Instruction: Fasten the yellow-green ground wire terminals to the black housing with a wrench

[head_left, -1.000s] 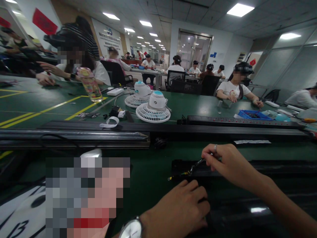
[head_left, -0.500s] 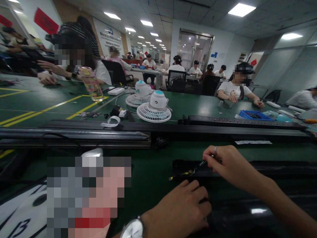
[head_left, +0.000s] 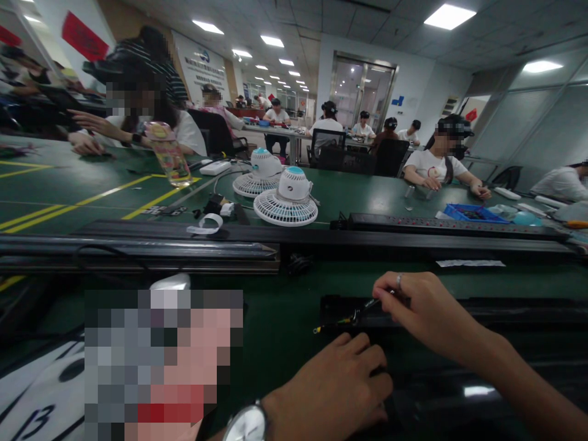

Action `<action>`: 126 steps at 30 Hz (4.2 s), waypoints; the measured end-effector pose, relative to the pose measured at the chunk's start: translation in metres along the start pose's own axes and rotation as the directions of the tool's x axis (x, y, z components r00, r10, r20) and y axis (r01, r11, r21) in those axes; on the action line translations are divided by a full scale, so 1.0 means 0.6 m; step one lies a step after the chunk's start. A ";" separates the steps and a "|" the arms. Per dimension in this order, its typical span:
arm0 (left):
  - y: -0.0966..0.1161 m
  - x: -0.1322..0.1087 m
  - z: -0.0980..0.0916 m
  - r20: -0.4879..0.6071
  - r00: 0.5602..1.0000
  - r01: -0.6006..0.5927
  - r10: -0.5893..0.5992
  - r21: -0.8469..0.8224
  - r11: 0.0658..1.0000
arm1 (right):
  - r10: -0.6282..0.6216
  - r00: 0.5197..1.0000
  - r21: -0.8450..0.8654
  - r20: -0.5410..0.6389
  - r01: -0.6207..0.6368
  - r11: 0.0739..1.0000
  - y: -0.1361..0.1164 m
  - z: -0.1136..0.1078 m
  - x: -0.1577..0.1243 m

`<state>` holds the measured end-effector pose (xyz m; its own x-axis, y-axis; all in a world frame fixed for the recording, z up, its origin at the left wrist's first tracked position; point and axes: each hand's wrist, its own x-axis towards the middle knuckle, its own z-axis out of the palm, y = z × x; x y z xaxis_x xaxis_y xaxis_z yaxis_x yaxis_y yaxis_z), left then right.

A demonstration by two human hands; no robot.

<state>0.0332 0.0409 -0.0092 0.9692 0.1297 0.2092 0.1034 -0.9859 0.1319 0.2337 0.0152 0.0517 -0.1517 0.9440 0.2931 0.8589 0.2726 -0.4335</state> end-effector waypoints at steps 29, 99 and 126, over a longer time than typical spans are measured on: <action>-0.003 0.001 -0.007 -0.027 0.999 -0.036 0.035 -0.023 0.999 | 0.078 0.997 -0.008 0.019 -0.078 0.997 0.009 0.009 0.000; -0.001 -0.002 -0.025 0.098 0.995 -0.008 0.014 -0.061 0.998 | 0.105 0.978 0.035 -0.180 -0.100 0.994 -0.013 0.009 -0.008; 0.000 -0.002 -0.008 0.023 1.000 -0.008 0.010 -0.055 0.998 | 0.089 0.979 0.005 -0.182 -0.089 0.996 -0.012 0.024 0.000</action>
<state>0.0307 0.0410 -0.0047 0.9751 0.1176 0.1879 0.0829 -0.9797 0.1828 0.2204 0.0160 0.0424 0.0166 0.9148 0.4035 0.8666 0.1881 -0.4622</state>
